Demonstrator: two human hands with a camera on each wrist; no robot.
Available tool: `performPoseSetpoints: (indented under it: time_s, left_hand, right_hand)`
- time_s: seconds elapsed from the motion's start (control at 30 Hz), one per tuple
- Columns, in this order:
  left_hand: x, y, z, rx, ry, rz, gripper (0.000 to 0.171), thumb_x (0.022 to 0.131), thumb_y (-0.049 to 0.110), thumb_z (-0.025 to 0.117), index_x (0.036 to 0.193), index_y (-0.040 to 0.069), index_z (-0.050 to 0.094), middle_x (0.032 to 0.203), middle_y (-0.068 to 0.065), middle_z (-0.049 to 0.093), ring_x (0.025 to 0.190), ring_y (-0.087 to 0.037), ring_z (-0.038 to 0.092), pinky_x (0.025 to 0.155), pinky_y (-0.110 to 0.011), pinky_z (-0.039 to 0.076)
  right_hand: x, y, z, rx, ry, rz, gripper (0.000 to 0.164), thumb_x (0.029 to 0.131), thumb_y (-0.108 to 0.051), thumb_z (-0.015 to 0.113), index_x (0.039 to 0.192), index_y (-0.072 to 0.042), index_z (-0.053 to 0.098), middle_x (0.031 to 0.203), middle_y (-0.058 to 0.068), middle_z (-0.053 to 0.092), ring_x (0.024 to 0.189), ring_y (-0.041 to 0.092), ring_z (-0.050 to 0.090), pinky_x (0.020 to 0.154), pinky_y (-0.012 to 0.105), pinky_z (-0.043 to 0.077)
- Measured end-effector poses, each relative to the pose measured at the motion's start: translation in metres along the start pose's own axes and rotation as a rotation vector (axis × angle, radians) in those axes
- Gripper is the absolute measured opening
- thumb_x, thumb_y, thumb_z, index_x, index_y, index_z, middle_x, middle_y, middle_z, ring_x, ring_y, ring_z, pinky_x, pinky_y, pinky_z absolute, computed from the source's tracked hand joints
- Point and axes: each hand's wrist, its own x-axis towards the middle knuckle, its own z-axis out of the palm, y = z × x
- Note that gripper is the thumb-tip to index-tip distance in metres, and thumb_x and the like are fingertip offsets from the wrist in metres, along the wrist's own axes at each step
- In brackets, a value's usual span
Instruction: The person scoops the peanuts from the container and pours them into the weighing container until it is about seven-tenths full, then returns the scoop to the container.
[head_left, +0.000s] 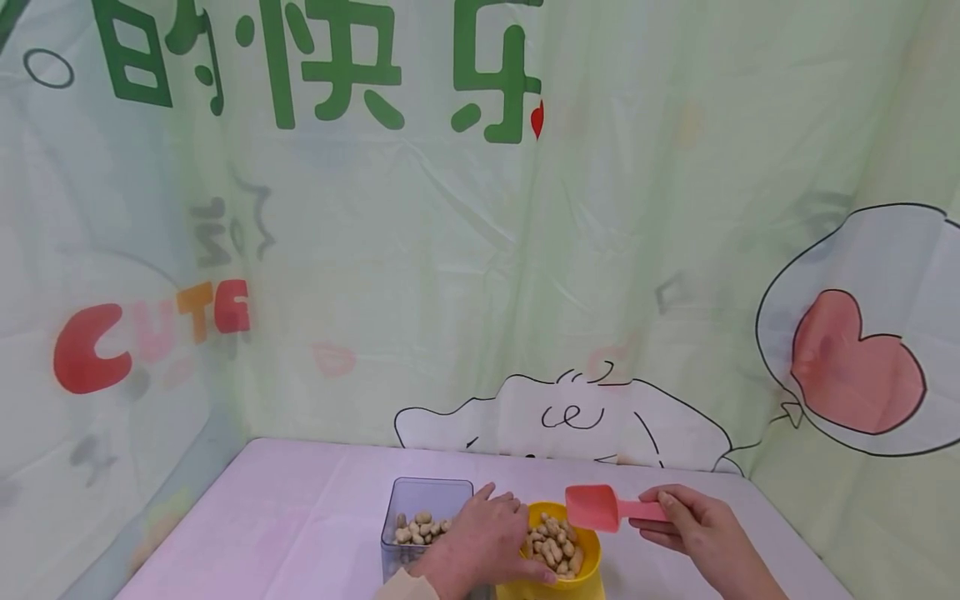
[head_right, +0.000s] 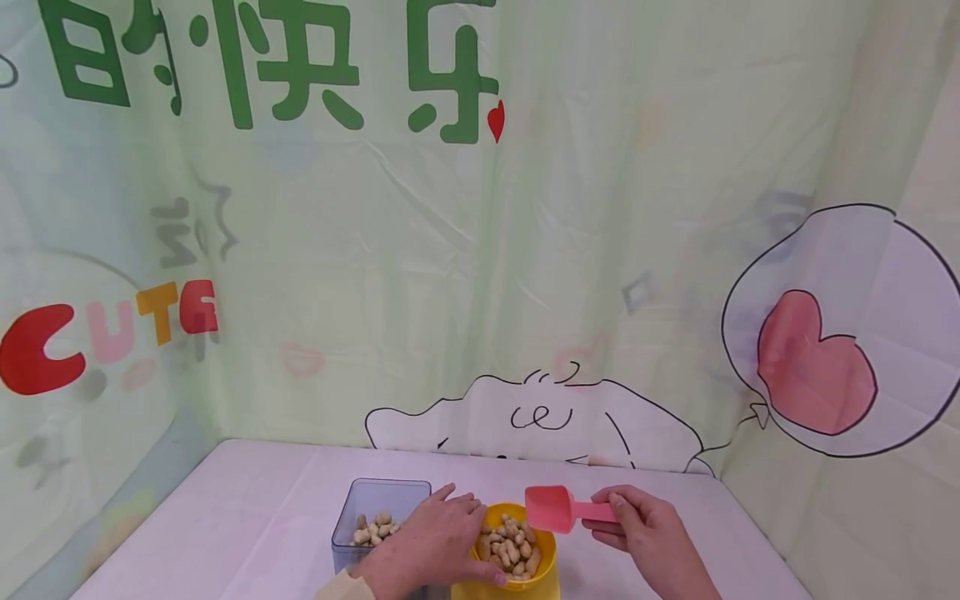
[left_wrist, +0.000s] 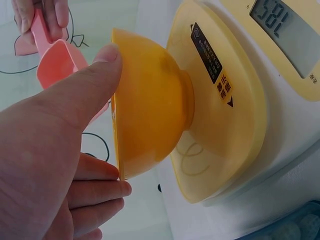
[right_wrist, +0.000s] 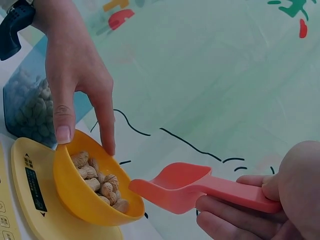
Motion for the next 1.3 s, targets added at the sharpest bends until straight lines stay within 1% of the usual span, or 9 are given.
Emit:
performPoseSetpoints:
  time_s: [0.17,0.27,0.4,0.5,0.63,0.83,0.93,1.03,1.3]
  left_hand:
    - [0.0,-0.001,-0.001,-0.005,-0.003,0.005,0.073,0.077,0.082,0.055,0.113,0.02,0.068,0.12,0.009,0.069,0.123,-0.01,0.057,0.117,-0.043,0.037]
    - [-0.002,-0.002,-0.003,-0.034,-0.007,0.005,0.076,0.078,0.08,0.056,0.122,0.019,0.066,0.127,0.008,0.066,0.128,-0.011,0.055,0.118,-0.044,0.035]
    - [-0.005,-0.005,-0.008,-0.104,0.021,-0.002,0.08,0.081,0.076,0.057,0.134,0.016,0.06,0.138,0.005,0.061,0.137,-0.015,0.05,0.119,-0.044,0.034]
    - [-0.009,-0.009,-0.012,-0.147,0.046,-0.009,0.081,0.083,0.075,0.057,0.138,0.015,0.057,0.142,0.003,0.058,0.139,-0.017,0.047,0.119,-0.043,0.034]
    - [-0.015,-0.015,-0.016,-0.146,0.065,-0.006,0.085,0.084,0.076,0.054,0.141,0.012,0.053,0.146,-0.001,0.054,0.141,-0.018,0.045,0.119,-0.043,0.034]
    - [-0.026,-0.023,-0.022,-0.107,0.125,0.001,0.092,0.084,0.078,0.05,0.144,0.008,0.05,0.149,-0.005,0.052,0.142,-0.02,0.044,0.119,-0.041,0.035]
    - [-0.032,-0.029,-0.025,-0.12,0.134,-0.008,0.092,0.085,0.076,0.052,0.145,0.007,0.048,0.15,-0.007,0.05,0.143,-0.021,0.042,0.12,-0.041,0.034]
    - [-0.036,-0.035,-0.026,-0.146,0.125,-0.024,0.092,0.085,0.075,0.053,0.147,0.007,0.047,0.152,-0.008,0.048,0.145,-0.022,0.04,0.12,-0.041,0.032]
    - [-0.047,-0.05,-0.03,-0.203,0.109,-0.09,0.092,0.085,0.072,0.058,0.148,0.007,0.044,0.155,-0.009,0.044,0.147,-0.023,0.036,0.121,-0.042,0.031]
  right_hand:
    - [0.002,-0.001,0.003,0.012,-0.004,0.009,0.032,0.107,-0.008,0.039,0.127,0.014,0.053,0.108,0.018,0.071,0.091,0.025,0.073,0.079,0.038,0.061]
    - [0.003,-0.001,0.004,0.026,-0.011,0.016,0.033,0.107,-0.007,0.038,0.127,0.014,0.052,0.108,0.018,0.071,0.091,0.025,0.073,0.08,0.038,0.061]
    - [0.003,-0.001,0.005,0.047,-0.013,0.024,0.033,0.107,-0.008,0.038,0.128,0.014,0.051,0.107,0.017,0.071,0.091,0.026,0.073,0.08,0.038,0.061]
    - [0.003,-0.002,0.005,0.075,-0.012,0.038,0.034,0.108,-0.01,0.038,0.129,0.014,0.051,0.106,0.017,0.072,0.092,0.026,0.074,0.08,0.038,0.061]
    - [0.003,-0.002,0.007,0.115,-0.013,0.057,0.036,0.108,-0.012,0.037,0.13,0.013,0.05,0.105,0.017,0.073,0.092,0.027,0.074,0.08,0.038,0.061]
    - [0.004,-0.004,0.011,0.159,-0.017,0.054,0.038,0.108,-0.014,0.038,0.132,0.014,0.048,0.107,0.019,0.073,0.092,0.028,0.074,0.08,0.039,0.061]
    - [0.005,-0.005,0.014,0.17,-0.015,0.058,0.038,0.108,-0.015,0.038,0.132,0.014,0.048,0.106,0.019,0.073,0.092,0.027,0.075,0.08,0.038,0.061]
    - [0.005,-0.006,0.018,0.188,-0.019,0.053,0.039,0.108,-0.015,0.038,0.133,0.014,0.048,0.107,0.02,0.073,0.092,0.027,0.075,0.08,0.039,0.061]
    - [0.006,-0.013,0.027,0.203,-0.032,0.044,0.04,0.108,-0.016,0.038,0.133,0.013,0.048,0.107,0.02,0.073,0.093,0.028,0.075,0.081,0.039,0.061]
